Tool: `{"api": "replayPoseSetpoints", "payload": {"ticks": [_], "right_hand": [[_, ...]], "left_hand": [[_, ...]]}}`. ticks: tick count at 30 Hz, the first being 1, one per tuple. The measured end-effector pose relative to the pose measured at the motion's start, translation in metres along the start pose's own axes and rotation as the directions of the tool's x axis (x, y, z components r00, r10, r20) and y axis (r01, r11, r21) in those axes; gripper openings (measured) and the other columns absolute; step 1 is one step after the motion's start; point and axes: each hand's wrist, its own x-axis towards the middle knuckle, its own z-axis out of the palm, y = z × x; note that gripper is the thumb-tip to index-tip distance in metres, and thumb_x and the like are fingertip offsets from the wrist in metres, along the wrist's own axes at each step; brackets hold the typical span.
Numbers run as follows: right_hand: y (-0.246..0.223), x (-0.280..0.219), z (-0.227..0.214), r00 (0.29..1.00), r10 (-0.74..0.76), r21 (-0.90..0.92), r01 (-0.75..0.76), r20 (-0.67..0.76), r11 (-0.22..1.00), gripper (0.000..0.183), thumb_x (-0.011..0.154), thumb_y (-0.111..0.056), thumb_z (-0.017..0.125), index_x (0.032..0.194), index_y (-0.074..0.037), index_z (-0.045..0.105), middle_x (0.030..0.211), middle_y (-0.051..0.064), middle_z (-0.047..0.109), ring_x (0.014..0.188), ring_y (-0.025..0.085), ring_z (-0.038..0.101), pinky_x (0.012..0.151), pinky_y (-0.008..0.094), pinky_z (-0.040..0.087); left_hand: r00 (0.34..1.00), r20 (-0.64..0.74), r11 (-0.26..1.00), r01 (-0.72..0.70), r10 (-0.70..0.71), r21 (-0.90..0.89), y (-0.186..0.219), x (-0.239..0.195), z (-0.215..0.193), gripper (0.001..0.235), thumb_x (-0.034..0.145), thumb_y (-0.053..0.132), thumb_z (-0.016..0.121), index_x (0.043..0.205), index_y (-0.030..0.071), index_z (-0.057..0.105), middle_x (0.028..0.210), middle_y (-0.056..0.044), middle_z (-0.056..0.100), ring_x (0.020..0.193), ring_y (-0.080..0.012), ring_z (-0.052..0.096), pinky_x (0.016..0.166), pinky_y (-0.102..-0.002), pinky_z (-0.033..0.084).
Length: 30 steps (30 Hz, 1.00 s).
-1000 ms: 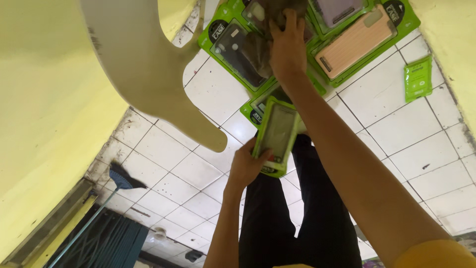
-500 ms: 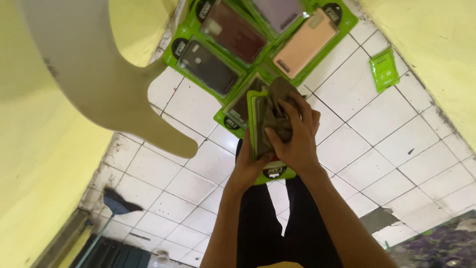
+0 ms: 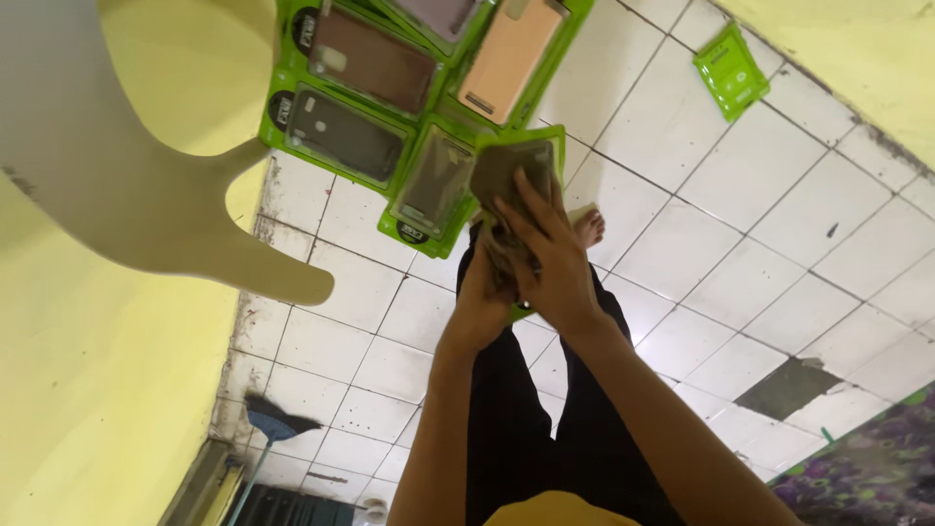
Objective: The person repeatedly picks up packaged phone cases from a white plastic chair, wipes them with a cloth, and hangs them on a wall-mounted wire rack. The person handles multiple cases one at a time, moving them between the chair and the rack.
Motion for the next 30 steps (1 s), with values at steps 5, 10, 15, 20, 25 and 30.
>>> {"api": "replayPoseSetpoints", "payload": {"ticks": [5,10,15,20,25,30], "right_hand": [[0.055,0.046,-0.021,0.926,0.234,0.105,-0.212,-0.295,0.972,0.039,0.100,-0.004,0.064,0.140,-0.007,0.061,0.149,0.022,0.055,0.134,0.037,0.058,0.110,0.039,0.051],[0.099,0.049,-0.072,0.789,0.611,0.792,-0.414,0.067,0.449,0.028,0.106,-0.016,0.064,0.128,0.000,0.068,0.118,0.012,0.073,0.103,0.017,0.068,0.092,0.031,0.056],[0.085,0.005,-0.112,0.797,0.432,0.488,-0.601,0.422,0.633,0.027,0.099,-0.016,0.072,0.119,0.001,0.066,0.104,0.009,0.069,0.094,0.012,0.062,0.083,0.031,0.055],[0.026,-0.012,-0.113,0.844,0.484,0.244,-0.531,0.230,0.811,0.040,0.083,-0.010,0.083,0.121,-0.006,0.069,0.101,0.006,0.075,0.096,0.015,0.072,0.088,0.031,0.060],[-0.016,-0.033,-0.089,0.985,-0.030,0.092,0.015,0.169,0.996,0.057,0.068,0.003,0.079,0.122,-0.014,0.071,0.123,0.007,0.075,0.116,0.028,0.070,0.096,0.034,0.056],[-0.021,-0.030,-0.096,0.918,0.153,0.309,-0.275,0.365,0.910,0.055,0.072,-0.003,0.088,0.123,-0.011,0.069,0.118,0.012,0.068,0.112,0.029,0.068,0.094,0.037,0.055]], "left_hand": [[0.992,0.082,0.991,0.106,-0.099,-0.081,-0.009,-0.013,0.002,0.092,0.083,-0.016,0.058,0.164,0.007,0.021,0.156,-0.012,0.045,0.130,-0.0231,0.056,0.108,-0.033,0.048],[0.957,0.146,0.949,0.272,-0.250,-0.159,-0.004,-0.014,-0.013,0.093,0.073,-0.015,0.061,0.160,0.006,0.035,0.147,-0.015,0.057,0.134,-0.0221,0.057,0.113,-0.034,0.045],[0.961,0.219,0.960,0.110,-0.169,0.258,0.004,0.015,-0.035,0.080,0.076,-0.007,0.074,0.152,0.002,0.050,0.138,-0.014,0.066,0.129,-0.0256,0.062,0.111,-0.036,0.049],[0.961,-0.183,0.863,-0.094,0.210,0.496,-0.001,0.033,-0.028,0.068,0.089,0.024,0.080,0.145,0.002,0.050,0.138,-0.016,0.062,0.128,-0.0283,0.059,0.106,-0.038,0.048],[0.993,-0.044,0.769,0.056,-0.110,-0.637,0.000,0.025,-0.006,0.068,0.116,0.052,0.047,0.150,-0.007,0.050,0.131,-0.022,0.063,0.114,-0.0315,0.064,0.097,-0.044,0.055],[0.968,-0.035,0.748,0.169,-0.249,-0.642,0.008,0.022,0.001,0.042,0.105,0.009,0.048,0.147,0.006,0.044,0.132,-0.017,0.061,0.116,-0.0312,0.065,0.098,-0.046,0.056]]}}
